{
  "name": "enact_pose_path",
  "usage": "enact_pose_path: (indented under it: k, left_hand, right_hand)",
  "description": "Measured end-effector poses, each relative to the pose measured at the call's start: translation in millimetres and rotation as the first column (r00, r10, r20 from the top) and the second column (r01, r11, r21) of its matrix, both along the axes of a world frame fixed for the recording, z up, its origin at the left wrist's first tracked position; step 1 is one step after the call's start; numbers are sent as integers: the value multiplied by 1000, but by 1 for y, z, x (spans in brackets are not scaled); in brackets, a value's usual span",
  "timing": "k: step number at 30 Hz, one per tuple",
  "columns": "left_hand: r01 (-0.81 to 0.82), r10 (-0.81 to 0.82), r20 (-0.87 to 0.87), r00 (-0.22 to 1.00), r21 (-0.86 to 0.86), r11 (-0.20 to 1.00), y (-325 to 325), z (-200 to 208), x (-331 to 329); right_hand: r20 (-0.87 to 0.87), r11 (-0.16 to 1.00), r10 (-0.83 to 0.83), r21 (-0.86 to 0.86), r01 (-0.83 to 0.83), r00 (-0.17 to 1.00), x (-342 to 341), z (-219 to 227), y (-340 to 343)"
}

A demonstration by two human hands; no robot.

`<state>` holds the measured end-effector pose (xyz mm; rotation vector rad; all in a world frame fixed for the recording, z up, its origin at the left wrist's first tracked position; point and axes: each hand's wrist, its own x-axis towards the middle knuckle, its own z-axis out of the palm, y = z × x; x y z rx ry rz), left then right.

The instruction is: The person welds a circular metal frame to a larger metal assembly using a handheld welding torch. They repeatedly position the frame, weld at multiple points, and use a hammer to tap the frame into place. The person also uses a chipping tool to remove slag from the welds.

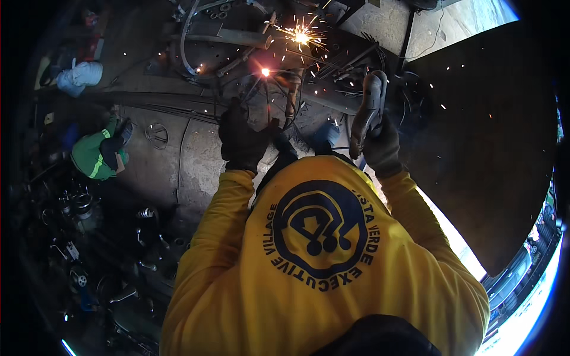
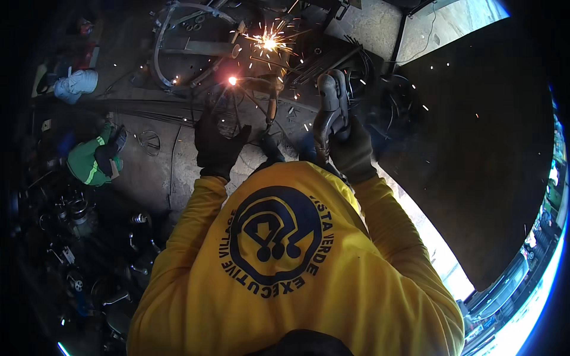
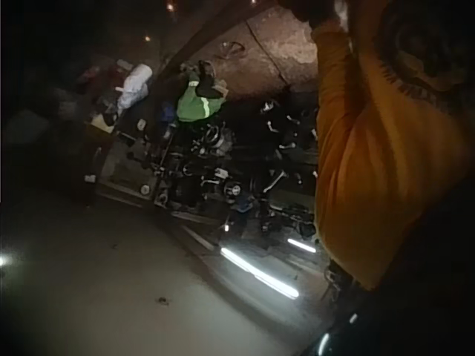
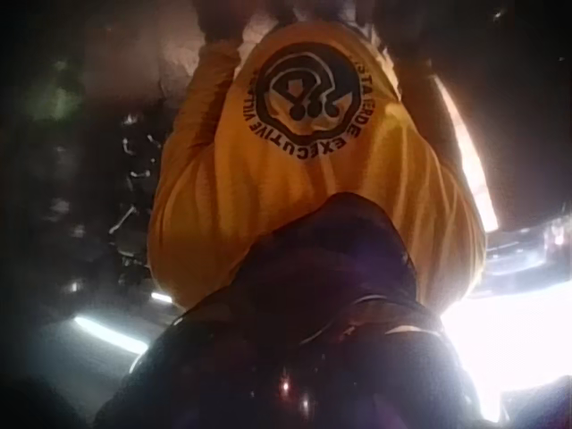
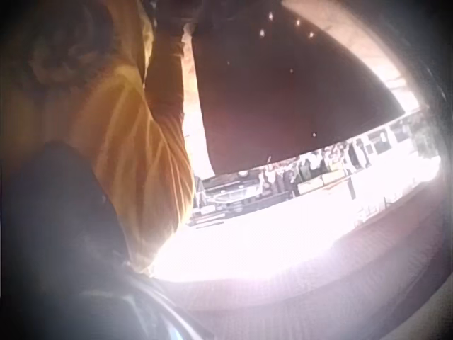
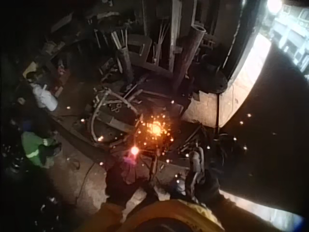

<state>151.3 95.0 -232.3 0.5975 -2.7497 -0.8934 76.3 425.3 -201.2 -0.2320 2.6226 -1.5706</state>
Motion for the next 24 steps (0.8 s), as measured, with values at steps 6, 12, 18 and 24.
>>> enact_pose_path:
  k: [6,12,18,24]
  left_hand:
    - [-19,19,53,998,-1,1000,0,0,-3]
    - [-34,42,90,995,-94,995,0,-11,6]
    - [-19,16,-21,1000,-124,992,2,-5,10]
    - [12,-13,-4,1000,-107,994,2,5,10]
  right_hand:
    - [82,1000,9,19,-11,997,-1,-1,5]
    - [6,931,-60,-362,58,998,-25,22,6]
    - [-97,762,-180,-643,76,979,-92,111,-4]
    - [-364,794,-385,-598,105,848,-211,210,-42]
